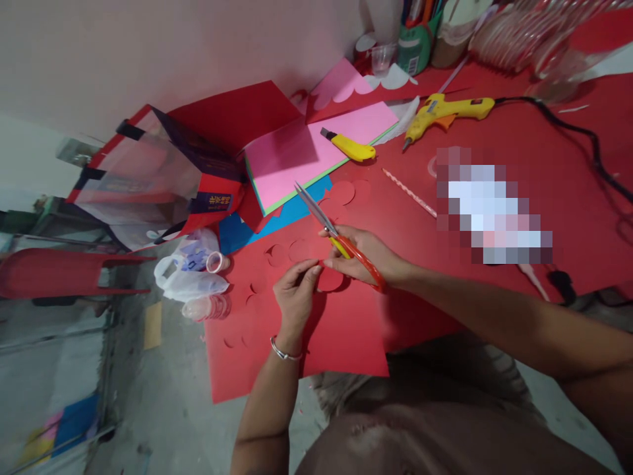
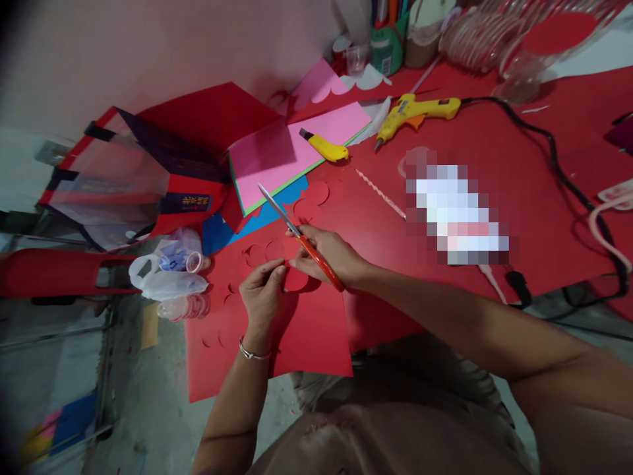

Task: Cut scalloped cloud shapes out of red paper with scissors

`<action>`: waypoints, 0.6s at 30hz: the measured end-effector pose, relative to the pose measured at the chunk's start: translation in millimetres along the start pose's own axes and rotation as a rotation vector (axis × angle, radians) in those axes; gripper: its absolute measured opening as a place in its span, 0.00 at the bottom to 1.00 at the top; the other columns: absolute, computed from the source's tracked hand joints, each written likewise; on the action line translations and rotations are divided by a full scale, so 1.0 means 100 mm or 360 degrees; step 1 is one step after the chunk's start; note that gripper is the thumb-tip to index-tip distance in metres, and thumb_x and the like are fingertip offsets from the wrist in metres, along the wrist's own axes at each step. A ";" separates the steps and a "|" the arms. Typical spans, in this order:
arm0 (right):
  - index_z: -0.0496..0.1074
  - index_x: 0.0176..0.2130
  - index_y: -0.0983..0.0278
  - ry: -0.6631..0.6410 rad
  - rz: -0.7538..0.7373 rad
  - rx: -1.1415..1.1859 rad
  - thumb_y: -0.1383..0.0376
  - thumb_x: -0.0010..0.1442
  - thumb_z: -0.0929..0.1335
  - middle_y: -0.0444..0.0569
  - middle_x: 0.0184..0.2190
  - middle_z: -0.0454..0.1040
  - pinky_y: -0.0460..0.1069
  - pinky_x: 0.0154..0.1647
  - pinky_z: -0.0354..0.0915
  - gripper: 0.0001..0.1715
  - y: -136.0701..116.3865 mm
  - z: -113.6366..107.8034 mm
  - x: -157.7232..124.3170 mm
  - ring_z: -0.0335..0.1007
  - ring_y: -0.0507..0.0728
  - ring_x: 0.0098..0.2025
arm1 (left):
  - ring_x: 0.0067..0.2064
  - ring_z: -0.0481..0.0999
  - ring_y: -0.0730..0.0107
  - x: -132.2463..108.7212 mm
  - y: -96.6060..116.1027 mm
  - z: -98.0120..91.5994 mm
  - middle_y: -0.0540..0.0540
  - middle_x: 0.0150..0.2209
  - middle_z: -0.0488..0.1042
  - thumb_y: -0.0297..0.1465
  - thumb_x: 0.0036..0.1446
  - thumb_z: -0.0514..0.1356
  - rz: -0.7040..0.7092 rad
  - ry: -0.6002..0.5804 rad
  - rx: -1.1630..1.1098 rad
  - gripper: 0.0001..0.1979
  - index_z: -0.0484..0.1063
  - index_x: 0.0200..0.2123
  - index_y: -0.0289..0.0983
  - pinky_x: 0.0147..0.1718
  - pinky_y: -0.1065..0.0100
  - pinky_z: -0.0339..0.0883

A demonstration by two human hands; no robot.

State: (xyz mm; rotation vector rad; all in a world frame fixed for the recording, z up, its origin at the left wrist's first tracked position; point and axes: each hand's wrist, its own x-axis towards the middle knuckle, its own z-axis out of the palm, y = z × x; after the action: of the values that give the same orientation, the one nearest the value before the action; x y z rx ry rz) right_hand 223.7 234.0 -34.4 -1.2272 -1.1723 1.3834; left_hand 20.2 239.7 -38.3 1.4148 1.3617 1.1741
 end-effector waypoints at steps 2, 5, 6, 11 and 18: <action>0.78 0.63 0.59 0.0032 0.0023 -0.0033 0.64 0.60 0.76 0.41 0.31 0.78 0.48 0.34 0.69 0.32 0.00 0.00 0.00 0.74 0.55 0.32 | 0.27 0.77 0.73 -0.02 0.00 0.00 0.46 0.33 0.86 0.42 0.58 0.79 -0.0030 -0.0065 0.0001 0.12 0.90 0.39 0.40 0.28 0.71 0.75; 0.77 0.63 0.58 0.0137 0.0008 -0.0034 0.66 0.60 0.75 0.40 0.32 0.78 0.48 0.36 0.70 0.32 -0.03 0.00 0.00 0.74 0.54 0.33 | 0.23 0.73 0.77 -0.03 0.03 0.02 0.50 0.31 0.82 0.42 0.54 0.81 -0.0104 -0.0170 -0.0088 0.19 0.89 0.46 0.40 0.24 0.72 0.72; 0.77 0.63 0.59 0.0166 -0.0002 -0.0017 0.66 0.60 0.75 0.40 0.31 0.78 0.48 0.36 0.70 0.32 -0.04 -0.01 0.00 0.74 0.54 0.32 | 0.22 0.73 0.77 -0.03 0.03 0.03 0.52 0.30 0.80 0.42 0.53 0.82 -0.0128 -0.0199 -0.0128 0.22 0.89 0.48 0.40 0.23 0.71 0.72; 0.77 0.61 0.60 0.0139 0.0011 0.0064 0.67 0.58 0.75 0.40 0.30 0.78 0.49 0.35 0.71 0.31 -0.07 -0.02 0.00 0.73 0.53 0.30 | 0.20 0.74 0.77 0.00 0.02 0.04 0.55 0.26 0.76 0.43 0.54 0.82 -0.0104 -0.0023 -0.0204 0.20 0.88 0.46 0.39 0.21 0.73 0.71; 0.76 0.64 0.59 -0.0040 0.0001 0.0081 0.64 0.59 0.78 0.41 0.32 0.80 0.48 0.35 0.74 0.35 0.06 -0.02 -0.03 0.79 0.55 0.31 | 0.20 0.73 0.77 0.02 -0.03 -0.01 0.50 0.30 0.84 0.44 0.55 0.81 -0.0091 0.0103 -0.0092 0.17 0.88 0.41 0.40 0.21 0.72 0.72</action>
State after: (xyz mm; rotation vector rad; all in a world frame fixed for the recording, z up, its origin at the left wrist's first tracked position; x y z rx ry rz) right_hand 225.8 230.9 -40.0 -1.1775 -1.1473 1.4247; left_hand 18.8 242.3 -40.9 1.2989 1.3925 1.2214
